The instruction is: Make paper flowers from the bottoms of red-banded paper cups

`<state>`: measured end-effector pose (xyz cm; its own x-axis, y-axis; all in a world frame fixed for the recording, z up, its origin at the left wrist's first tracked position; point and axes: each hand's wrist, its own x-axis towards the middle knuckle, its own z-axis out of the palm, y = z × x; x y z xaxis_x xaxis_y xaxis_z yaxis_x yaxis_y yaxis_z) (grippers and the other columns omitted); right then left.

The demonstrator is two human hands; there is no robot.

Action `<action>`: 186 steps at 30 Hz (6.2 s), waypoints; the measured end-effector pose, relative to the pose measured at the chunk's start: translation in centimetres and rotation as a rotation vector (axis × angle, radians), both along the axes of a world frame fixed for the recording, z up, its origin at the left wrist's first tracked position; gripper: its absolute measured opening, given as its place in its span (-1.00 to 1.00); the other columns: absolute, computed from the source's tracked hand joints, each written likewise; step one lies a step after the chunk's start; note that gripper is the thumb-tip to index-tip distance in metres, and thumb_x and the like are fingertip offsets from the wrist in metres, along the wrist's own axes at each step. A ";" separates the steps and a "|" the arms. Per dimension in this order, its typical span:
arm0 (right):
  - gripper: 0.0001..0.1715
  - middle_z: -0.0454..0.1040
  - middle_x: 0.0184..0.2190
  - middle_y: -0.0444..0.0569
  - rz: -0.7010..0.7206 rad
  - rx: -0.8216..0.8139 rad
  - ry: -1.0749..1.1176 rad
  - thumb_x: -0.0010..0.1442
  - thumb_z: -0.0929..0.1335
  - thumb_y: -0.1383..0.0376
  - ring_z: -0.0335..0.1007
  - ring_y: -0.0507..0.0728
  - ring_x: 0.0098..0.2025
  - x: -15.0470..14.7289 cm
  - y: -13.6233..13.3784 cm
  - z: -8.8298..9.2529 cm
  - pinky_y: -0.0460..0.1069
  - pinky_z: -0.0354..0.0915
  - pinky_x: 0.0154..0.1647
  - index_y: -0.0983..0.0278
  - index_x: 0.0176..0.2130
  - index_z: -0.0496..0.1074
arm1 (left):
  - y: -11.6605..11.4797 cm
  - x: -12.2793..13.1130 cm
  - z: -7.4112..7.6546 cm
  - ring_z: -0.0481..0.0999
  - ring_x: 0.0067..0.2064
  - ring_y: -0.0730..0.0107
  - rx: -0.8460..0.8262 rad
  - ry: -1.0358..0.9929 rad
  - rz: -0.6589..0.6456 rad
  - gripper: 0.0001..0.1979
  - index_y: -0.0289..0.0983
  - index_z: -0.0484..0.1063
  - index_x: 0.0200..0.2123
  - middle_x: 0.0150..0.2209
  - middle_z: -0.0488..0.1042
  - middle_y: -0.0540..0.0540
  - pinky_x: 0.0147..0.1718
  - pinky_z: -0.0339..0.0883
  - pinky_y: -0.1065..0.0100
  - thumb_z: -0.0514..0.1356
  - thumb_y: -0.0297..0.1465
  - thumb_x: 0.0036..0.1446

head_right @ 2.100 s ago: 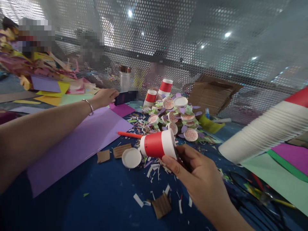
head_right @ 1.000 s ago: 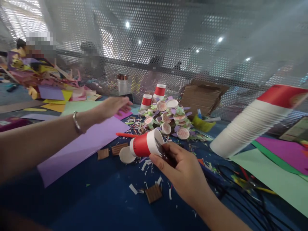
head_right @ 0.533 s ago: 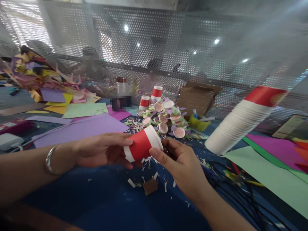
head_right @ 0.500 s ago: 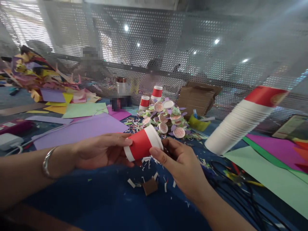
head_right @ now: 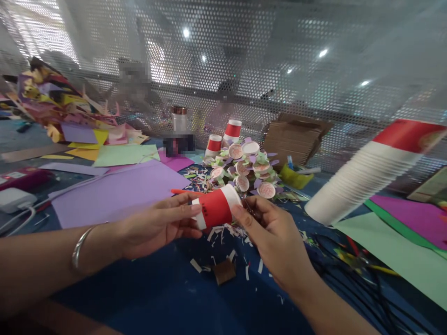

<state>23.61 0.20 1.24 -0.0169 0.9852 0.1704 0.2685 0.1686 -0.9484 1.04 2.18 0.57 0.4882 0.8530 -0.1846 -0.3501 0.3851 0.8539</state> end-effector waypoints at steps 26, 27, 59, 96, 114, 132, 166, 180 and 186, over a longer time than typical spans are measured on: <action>-0.51 -0.03 -0.57 -0.27 0.340 -0.107 -0.091 0.39 0.28 -0.11 -0.20 -0.02 -0.59 -2.0 -1.6 -0.3 -0.07 -0.16 -0.64 0.21 -0.34 0.34 | -0.4 0.5 -0.5 0.60 -0.06 0.25 0.279 0.053 0.279 -0.42 -0.22 0.44 0.05 -0.01 0.60 -0.17 -0.15 0.42 0.34 0.50 -0.43 -0.06; -0.50 -0.02 -0.57 -0.27 0.343 -0.102 -0.090 0.39 0.28 -0.11 -0.20 -0.02 -0.59 -2.0 -1.6 -0.3 -0.07 -0.17 -0.65 0.21 -0.36 0.33 | -0.4 0.5 -0.6 0.61 -0.06 0.24 0.272 0.046 0.277 -0.42 -0.22 0.44 0.04 0.00 0.60 -0.18 -0.13 0.43 0.32 0.51 -0.44 -0.08; -0.41 -0.12 -0.61 -0.32 0.299 -0.171 -0.070 0.37 0.26 -0.17 -0.30 -0.06 -0.61 -2.0 -1.6 -0.8 -0.10 -0.24 -0.68 0.22 -0.44 0.23 | -0.1 1.0 -1.8 0.57 -0.10 0.19 0.621 0.295 0.417 -0.55 -0.25 0.27 -0.09 -0.09 0.53 -0.18 -0.15 0.45 0.16 0.41 -0.36 0.02; -0.37 0.10 -0.67 -0.28 0.173 -0.356 0.295 0.13 0.46 -0.21 -0.21 -0.10 -0.62 -3.8 -1.8 -0.2 -0.16 -0.20 -0.68 0.30 -0.45 0.42 | -0.4 1.2 -1.1 0.51 -0.19 0.31 0.589 0.321 0.284 -0.59 -0.28 0.35 -0.13 -0.20 0.52 -0.14 -0.28 0.42 0.30 0.39 -0.18 0.11; -0.40 0.11 -0.70 -0.28 0.098 -0.382 0.354 0.07 0.51 -0.18 -0.16 -0.12 -0.66 -4.8 -1.9 0.1 -0.16 -0.20 -0.68 0.29 -0.48 0.43 | 0.0 1.2 -1.9 0.49 -0.32 0.38 0.654 0.420 0.372 -0.58 -0.22 0.30 -0.21 -0.34 0.50 -0.02 -0.39 0.35 0.34 0.34 -0.05 0.15; -0.35 0.03 -0.63 -0.30 0.108 -0.365 0.347 0.03 0.52 -0.19 -0.21 -0.11 -0.61 -4.5 -2.0 0.1 -0.15 -0.26 -0.66 0.28 -0.50 0.34 | -0.8 1.4 -0.9 0.46 -0.30 0.40 0.688 0.354 0.349 -0.67 -0.22 0.28 -0.21 -0.29 0.44 -0.03 -0.43 0.33 0.38 0.35 -0.21 0.16; -0.36 0.07 -0.61 -0.27 0.107 -0.256 0.315 0.11 0.48 -0.19 -0.16 -0.10 -0.61 -4.5 -2.4 -0.7 -0.13 -0.24 -0.65 0.29 -0.51 0.36 | -0.7 0.5 -1.6 0.46 -0.11 0.30 1.095 0.576 0.378 -0.73 -0.22 0.33 -0.05 -0.11 0.32 -0.11 -0.09 0.50 0.20 0.30 -0.31 0.26; -0.34 0.10 -0.60 -0.26 0.071 -0.226 0.252 0.07 0.49 -0.22 -0.14 -0.10 -0.62 -4.5 -2.5 -0.9 -0.16 -0.19 -0.69 0.29 -0.52 0.37 | -0.9 0.7 -1.7 0.45 -0.15 0.34 1.156 0.628 0.430 -0.77 -0.22 0.31 -0.11 -0.13 0.33 -0.10 -0.15 0.48 0.22 0.29 -0.34 0.26; -0.35 0.09 -0.59 -0.26 0.085 -0.202 0.253 0.14 0.46 -0.20 -0.14 -0.10 -0.62 -4.3 -2.4 -0.9 -0.16 -0.19 -0.69 0.28 -0.51 0.34 | -0.8 0.8 -1.7 0.45 -0.11 0.30 1.217 0.654 0.482 -0.73 -0.24 0.31 -0.10 -0.14 0.33 -0.09 -0.11 0.46 0.19 0.31 -0.32 0.24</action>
